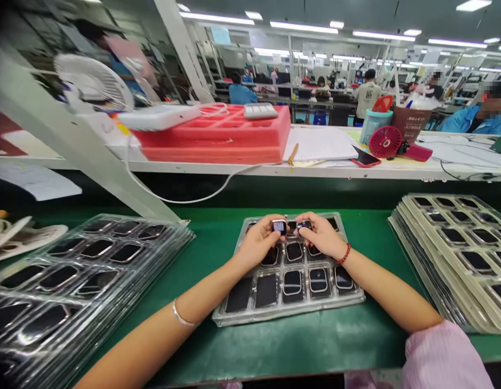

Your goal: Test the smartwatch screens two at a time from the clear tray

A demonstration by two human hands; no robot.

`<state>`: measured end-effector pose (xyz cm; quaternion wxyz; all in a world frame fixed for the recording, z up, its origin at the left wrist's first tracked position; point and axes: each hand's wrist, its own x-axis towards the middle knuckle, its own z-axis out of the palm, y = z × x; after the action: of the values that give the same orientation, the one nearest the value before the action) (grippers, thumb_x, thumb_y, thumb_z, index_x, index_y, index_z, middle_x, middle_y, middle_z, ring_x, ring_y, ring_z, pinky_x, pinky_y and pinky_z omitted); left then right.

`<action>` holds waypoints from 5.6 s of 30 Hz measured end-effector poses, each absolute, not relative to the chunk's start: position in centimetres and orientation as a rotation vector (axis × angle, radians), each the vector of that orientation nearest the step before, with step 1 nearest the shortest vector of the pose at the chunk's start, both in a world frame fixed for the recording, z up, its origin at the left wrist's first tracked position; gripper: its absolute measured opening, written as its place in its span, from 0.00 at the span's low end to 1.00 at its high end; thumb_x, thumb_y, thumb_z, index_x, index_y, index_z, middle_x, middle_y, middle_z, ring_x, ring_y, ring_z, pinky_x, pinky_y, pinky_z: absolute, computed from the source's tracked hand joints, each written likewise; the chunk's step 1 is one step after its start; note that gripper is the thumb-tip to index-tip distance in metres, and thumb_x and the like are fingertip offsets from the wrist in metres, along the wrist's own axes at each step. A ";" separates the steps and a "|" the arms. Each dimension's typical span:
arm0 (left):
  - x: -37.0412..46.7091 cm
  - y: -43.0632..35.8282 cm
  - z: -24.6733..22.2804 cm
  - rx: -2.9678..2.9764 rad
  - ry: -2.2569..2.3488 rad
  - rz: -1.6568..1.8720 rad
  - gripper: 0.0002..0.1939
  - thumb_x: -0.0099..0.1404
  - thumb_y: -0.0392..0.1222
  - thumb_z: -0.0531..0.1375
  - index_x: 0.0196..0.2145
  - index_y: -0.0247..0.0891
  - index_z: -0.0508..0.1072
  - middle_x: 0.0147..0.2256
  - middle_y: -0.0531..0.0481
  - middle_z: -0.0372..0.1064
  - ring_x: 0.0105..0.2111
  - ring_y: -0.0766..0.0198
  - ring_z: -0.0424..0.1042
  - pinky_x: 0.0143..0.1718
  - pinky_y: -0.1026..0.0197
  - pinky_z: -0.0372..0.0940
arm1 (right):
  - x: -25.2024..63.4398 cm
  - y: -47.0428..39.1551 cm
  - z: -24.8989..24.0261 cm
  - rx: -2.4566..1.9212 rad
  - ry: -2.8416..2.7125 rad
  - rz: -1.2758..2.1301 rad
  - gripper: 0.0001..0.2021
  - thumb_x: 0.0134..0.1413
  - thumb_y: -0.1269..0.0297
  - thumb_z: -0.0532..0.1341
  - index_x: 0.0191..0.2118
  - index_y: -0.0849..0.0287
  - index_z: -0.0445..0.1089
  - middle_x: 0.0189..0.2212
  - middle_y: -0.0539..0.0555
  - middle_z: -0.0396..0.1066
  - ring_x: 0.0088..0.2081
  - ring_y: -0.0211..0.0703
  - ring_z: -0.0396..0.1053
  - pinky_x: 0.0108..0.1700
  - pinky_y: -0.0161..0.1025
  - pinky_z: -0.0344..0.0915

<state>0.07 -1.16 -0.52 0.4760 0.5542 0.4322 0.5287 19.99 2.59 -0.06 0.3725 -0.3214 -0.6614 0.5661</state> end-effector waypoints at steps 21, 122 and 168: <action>-0.3 -1.4 0.2 1.302 1.174 1.248 0.20 0.58 0.47 0.64 0.46 0.35 0.72 0.35 0.45 0.77 0.28 0.61 0.75 0.23 0.65 0.62 | 19.6 2.1 0.2 -0.839 -1.799 1.410 0.16 0.48 0.72 0.58 0.46 0.59 0.66 0.39 0.54 0.73 0.30 0.37 0.68 0.33 0.36 0.66; -0.8 -0.2 -1.7 1.281 1.059 1.238 0.54 0.51 0.35 0.67 0.68 0.41 0.41 0.37 0.51 0.74 0.35 0.64 0.75 0.37 0.62 0.67 | 19.8 2.9 -0.7 -0.778 -1.707 1.521 0.26 0.45 0.78 0.57 0.54 0.59 0.65 0.46 0.56 0.75 0.34 0.35 0.73 0.32 0.31 0.70; -0.6 -0.3 -1.1 1.366 1.077 1.202 0.19 0.63 0.50 0.61 0.46 0.35 0.74 0.34 0.46 0.76 0.26 0.62 0.75 0.22 0.65 0.61 | 20.1 3.1 -0.8 -0.836 -1.754 1.471 0.12 0.60 0.60 0.57 0.45 0.60 0.71 0.35 0.54 0.76 0.24 0.35 0.70 0.27 0.33 0.68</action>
<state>-0.57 -0.31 -1.11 0.4915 0.5627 0.4436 0.4950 20.14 3.08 -0.81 0.3452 -0.3220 -0.6754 0.5666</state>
